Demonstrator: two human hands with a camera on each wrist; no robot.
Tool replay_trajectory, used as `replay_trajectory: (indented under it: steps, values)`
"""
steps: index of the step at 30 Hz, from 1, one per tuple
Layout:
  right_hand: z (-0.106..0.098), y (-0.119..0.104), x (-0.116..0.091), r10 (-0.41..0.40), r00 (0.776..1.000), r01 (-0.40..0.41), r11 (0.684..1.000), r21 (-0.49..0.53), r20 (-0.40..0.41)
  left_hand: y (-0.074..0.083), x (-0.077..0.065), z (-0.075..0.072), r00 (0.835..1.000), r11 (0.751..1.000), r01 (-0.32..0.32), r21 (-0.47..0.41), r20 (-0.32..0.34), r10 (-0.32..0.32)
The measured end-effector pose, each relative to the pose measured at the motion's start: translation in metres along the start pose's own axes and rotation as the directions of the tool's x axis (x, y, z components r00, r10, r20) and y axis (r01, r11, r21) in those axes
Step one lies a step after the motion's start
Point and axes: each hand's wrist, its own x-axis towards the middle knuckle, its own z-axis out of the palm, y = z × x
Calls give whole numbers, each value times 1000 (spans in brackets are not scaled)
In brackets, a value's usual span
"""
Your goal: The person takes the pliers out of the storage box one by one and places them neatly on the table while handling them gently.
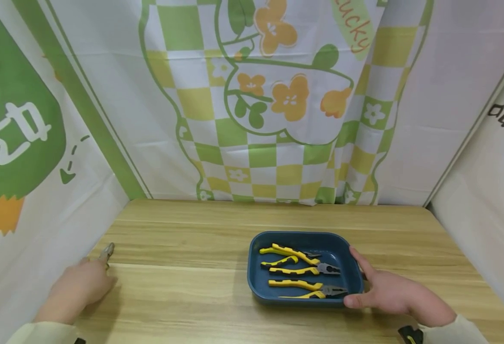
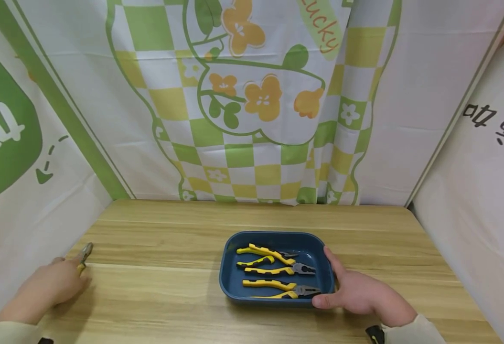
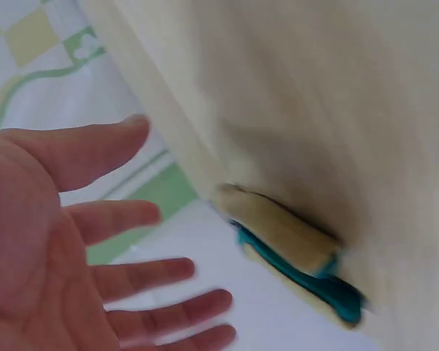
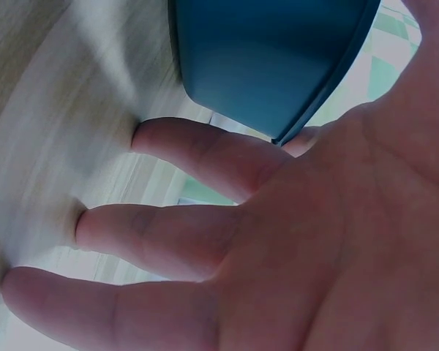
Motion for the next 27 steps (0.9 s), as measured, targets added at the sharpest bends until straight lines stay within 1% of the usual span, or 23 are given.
replay_trajectory:
  steps: [2, 4, 6, 9, 12, 14, 16, 19, 21, 23, 25, 27]
  values:
    - [0, 0, -1, -1, 1000, 1, 1000, 4, -1, 9, 1, -3, 997, 999, -43, 12, -66, 44]
    - [1, -1, -1, -2, 1000, 2, 1000, 5, -1, 17, 3, -6, 985, 994, -104, 42, -136, 109]
    - [1, 0, -1, -2, 1000, 2, 1000, -1, -3, 26, 4, -8, 975, 990, -133, 45, -175, 139]
    - [1, 0, -1, -3, 1000, 3, 1000, -6, -5, 37, 6, -10, 964, 987, -158, 40, -209, 162]
    - [1, 0, -1, -7, 1000, 7, 1000, -6, -6, 46, 8, -12, 954, 986, -163, 47, -247, 170]
    - [1, 0, -1, -11, 1000, 11, 1000, -10, -8, 51, 9, -15, 942, 984, -167, 55, -286, 176]
    - [1, -1, -1, -8, 1000, 8, 1000, -16, -10, 57, 10, -18, 939, 986, -165, 32, -300, 167]
    - [1, -1, -1, -1, 1000, 1, 1000, -27, -14, 65, 14, -24, 943, 981, -187, -57, -290, 163]
    - [1, -1, -1, 3, 1000, -4, 1000, -24, -10, 71, 17, -28, 949, 968, -214, -132, -261, 174]
    - [0, -1, 0, 8, 1000, -9, 1000, -16, -4, 78, 20, -32, 957, 944, -236, -230, -224, 185]
    - [0, -1, 0, 11, 1000, -11, 1000, -8, 1, 85, 23, -35, 959, 916, -260, -304, -194, 208]
    - [0, -1, 0, 13, 1000, -13, 1000, -4, 4, 92, 26, -38, 961, 883, -274, -380, -153, 232]
